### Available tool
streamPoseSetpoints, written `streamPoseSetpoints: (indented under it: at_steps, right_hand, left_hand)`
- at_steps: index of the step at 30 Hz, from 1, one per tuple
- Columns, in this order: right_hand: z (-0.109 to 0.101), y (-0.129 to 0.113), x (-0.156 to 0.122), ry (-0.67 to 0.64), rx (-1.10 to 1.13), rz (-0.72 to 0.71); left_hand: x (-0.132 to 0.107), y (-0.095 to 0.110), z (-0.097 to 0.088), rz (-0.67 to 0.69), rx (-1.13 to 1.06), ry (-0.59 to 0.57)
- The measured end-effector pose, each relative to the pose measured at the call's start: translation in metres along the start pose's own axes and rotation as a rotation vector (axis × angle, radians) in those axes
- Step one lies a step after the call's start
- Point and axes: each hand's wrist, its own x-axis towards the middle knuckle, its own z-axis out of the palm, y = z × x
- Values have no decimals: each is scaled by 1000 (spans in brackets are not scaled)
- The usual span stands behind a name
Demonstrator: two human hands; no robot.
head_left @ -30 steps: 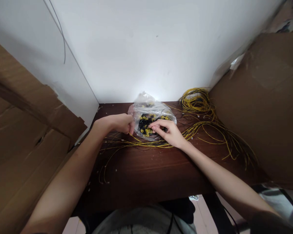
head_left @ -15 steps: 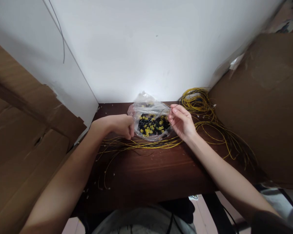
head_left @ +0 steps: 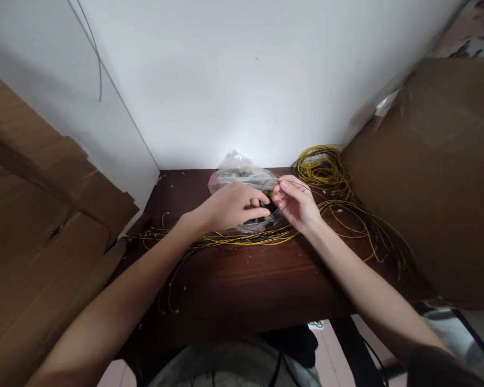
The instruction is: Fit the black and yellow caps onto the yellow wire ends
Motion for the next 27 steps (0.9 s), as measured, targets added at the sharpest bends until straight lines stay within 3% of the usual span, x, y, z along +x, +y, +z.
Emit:
streamPoseSetpoints:
  at_steps: [7,15,23,27]
  right_hand:
    - [0,1,-1,-137,-36,-30]
    - [2,8,-9,-200,-699,-245]
    - [-1,5,-9,-168,-1137,-402]
    - [-10,1,-4,-54,-1258,-401]
  left_hand:
    - [3,3,6,-70,-87,51]
    - [-3,-3,-12,-169,30,163]
    - [-13,-15,-37,-266,191,26]
    - [-17,-17,-47,-272,174,-66]
